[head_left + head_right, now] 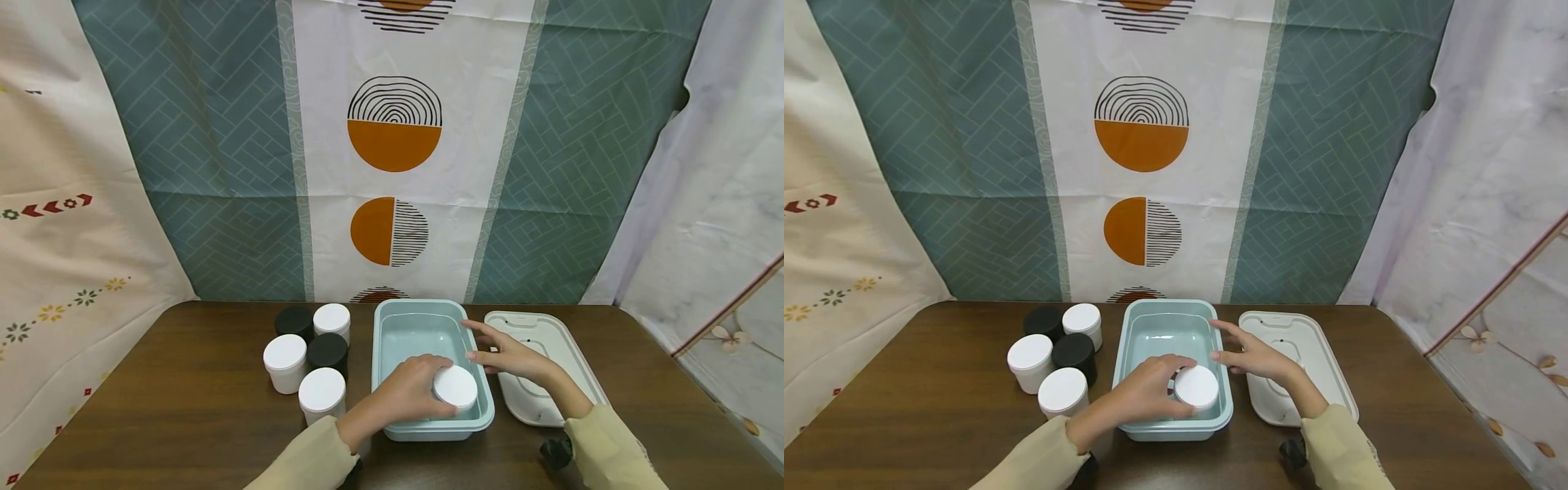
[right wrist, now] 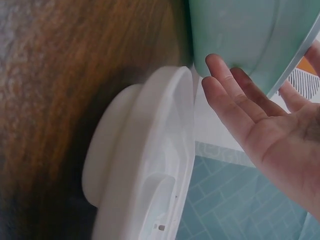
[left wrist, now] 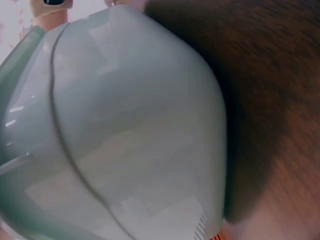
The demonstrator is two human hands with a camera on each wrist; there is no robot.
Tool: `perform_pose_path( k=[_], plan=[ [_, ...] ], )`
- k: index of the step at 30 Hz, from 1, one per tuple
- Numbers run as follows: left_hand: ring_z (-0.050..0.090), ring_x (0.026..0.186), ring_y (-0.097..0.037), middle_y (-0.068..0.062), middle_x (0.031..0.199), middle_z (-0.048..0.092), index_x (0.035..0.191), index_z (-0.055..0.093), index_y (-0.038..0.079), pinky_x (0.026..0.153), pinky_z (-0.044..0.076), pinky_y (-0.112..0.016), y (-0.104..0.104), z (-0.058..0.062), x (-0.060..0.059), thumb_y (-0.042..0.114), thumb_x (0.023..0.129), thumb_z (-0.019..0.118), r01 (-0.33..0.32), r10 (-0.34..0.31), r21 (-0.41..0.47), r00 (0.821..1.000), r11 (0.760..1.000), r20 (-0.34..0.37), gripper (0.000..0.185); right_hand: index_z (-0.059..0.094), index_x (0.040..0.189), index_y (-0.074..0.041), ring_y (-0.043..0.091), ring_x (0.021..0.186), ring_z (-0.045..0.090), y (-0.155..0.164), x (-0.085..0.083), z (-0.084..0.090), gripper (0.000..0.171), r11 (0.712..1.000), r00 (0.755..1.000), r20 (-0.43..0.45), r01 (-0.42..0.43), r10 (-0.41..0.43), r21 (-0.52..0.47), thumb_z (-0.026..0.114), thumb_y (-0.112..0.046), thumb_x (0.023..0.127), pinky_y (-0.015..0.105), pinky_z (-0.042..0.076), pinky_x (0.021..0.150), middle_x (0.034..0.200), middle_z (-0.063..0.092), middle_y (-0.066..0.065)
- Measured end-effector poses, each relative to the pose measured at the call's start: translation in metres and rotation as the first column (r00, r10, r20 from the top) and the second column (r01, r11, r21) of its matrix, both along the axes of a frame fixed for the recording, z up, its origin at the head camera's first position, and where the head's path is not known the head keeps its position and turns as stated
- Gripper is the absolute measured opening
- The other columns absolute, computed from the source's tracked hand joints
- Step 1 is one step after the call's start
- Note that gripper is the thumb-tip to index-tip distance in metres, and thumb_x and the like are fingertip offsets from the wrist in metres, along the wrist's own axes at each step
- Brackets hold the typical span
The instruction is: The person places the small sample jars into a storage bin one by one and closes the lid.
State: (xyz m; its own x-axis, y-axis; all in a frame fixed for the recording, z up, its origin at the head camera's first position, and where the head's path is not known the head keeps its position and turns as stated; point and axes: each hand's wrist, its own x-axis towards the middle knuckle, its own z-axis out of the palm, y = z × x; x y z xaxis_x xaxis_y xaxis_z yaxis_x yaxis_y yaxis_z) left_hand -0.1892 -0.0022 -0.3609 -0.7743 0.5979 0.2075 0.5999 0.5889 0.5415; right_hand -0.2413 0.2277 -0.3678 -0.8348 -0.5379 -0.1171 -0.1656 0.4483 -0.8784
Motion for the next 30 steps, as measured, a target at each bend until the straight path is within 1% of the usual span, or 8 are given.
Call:
perform_pose_path(
  k=[5, 9, 12, 16, 19, 22, 26, 30],
  plan=[
    [0.055, 0.092, -0.006, -0.002, 0.108, 0.063, 0.115, 0.059, 0.003, 0.077, 0.044, -0.02, -0.001, 0.005, 0.002, 0.033, 0.065, 0.081, 0.013, -0.012, -0.027, 0.999, 1.0, 0.041, 0.062, 0.02, 0.145, -0.014, 0.038, 0.115, 0.046, 0.0, -0.001, -0.001, 0.067, 1.0, 1.0, -0.001, 0.013, -0.013, 0.005, 0.057, -0.026, 0.09, 0.048, 0.048, 0.082, 0.134, 0.035, 0.029],
    [0.055, 0.092, -0.004, -0.001, 0.108, 0.063, 0.115, 0.059, 0.004, 0.077, 0.044, -0.019, -0.002, 0.007, 0.002, 0.031, 0.065, 0.081, 0.033, -0.031, -0.039, 0.998, 0.999, 0.045, 0.061, 0.02, 0.145, -0.014, 0.038, 0.115, 0.046, 0.0, -0.001, -0.001, 0.067, 1.0, 1.0, -0.001, 0.013, -0.013, 0.004, 0.057, -0.026, 0.09, 0.048, 0.048, 0.082, 0.134, 0.036, 0.029],
    [0.055, 0.095, -0.004, 0.0, 0.109, 0.063, 0.116, 0.058, 0.004, 0.079, 0.044, -0.019, -0.003, 0.007, 0.001, 0.031, 0.066, 0.08, 0.048, -0.045, -0.056, 0.998, 0.997, 0.051, 0.061, 0.02, 0.145, -0.014, 0.038, 0.115, 0.046, 0.0, 0.0, 0.0, 0.067, 1.0, 1.0, 0.002, 0.01, -0.01, 0.002, 0.057, -0.026, 0.09, 0.047, 0.048, 0.083, 0.133, 0.036, 0.029],
    [0.054, 0.099, -0.004, 0.0, 0.113, 0.061, 0.118, 0.057, 0.005, 0.082, 0.043, -0.02, -0.004, 0.009, 0.0, 0.031, 0.068, 0.08, 0.069, -0.063, -0.081, 0.996, 0.994, 0.068, 0.061, 0.021, 0.145, -0.015, 0.037, 0.115, 0.046, 0.0, 0.0, 0.0, 0.067, 1.0, 1.0, 0.001, 0.012, -0.012, 0.001, 0.057, -0.026, 0.09, 0.047, 0.048, 0.082, 0.133, 0.037, 0.029],
    [0.054, 0.099, -0.004, -0.001, 0.114, 0.061, 0.12, 0.057, 0.005, 0.082, 0.043, -0.02, -0.006, 0.011, 0.0, 0.03, 0.068, 0.08, 0.086, -0.079, -0.088, 0.993, 0.992, 0.083, 0.062, 0.021, 0.145, -0.014, 0.037, 0.115, 0.046, 0.0, 0.0, 0.0, 0.066, 1.0, 1.0, -0.003, 0.011, -0.011, 0.002, 0.057, -0.026, 0.09, 0.048, 0.048, 0.082, 0.133, 0.037, 0.028],
    [0.054, 0.097, -0.003, -0.001, 0.115, 0.06, 0.122, 0.055, 0.005, 0.081, 0.044, -0.019, -0.007, 0.012, 0.0, 0.029, 0.069, 0.079, 0.099, -0.09, -0.08, 0.99, 0.992, 0.108, 0.063, 0.022, 0.145, -0.014, 0.037, 0.115, 0.046, -0.001, 0.0, 0.0, 0.066, 1.0, 1.0, -0.009, 0.008, -0.008, 0.006, 0.057, -0.026, 0.09, 0.048, 0.048, 0.082, 0.133, 0.038, 0.028],
    [0.057, 0.097, -0.006, -0.004, 0.118, 0.059, 0.126, 0.051, 0.004, 0.077, 0.046, -0.018, -0.014, 0.014, 0.0, 0.028, 0.071, 0.078, 0.103, -0.096, -0.034, 0.98, 0.994, 0.172, 0.066, 0.022, 0.145, -0.013, 0.037, 0.115, 0.046, -0.001, 0.0, 0.001, 0.066, 1.0, 1.0, -0.018, 0.005, -0.005, 0.011, 0.057, -0.026, 0.09, 0.048, 0.048, 0.082, 0.132, 0.038, 0.028],
    [0.058, 0.104, -0.016, -0.01, 0.121, 0.057, 0.128, 0.049, 0.002, 0.078, 0.048, -0.019, -0.024, 0.018, 0.001, 0.023, 0.073, 0.077, 0.094, -0.101, 0.042, 0.971, 0.995, 0.217, 0.066, 0.022, 0.145, -0.012, 0.036, 0.112, 0.049, -0.001, 0.0, 0.001, 0.067, 1.0, 1.0, -0.021, 0.001, -0.001, 0.005, 0.057, -0.025, 0.09, 0.047, 0.049, 0.081, 0.131, 0.04, 0.029]
  ],
)
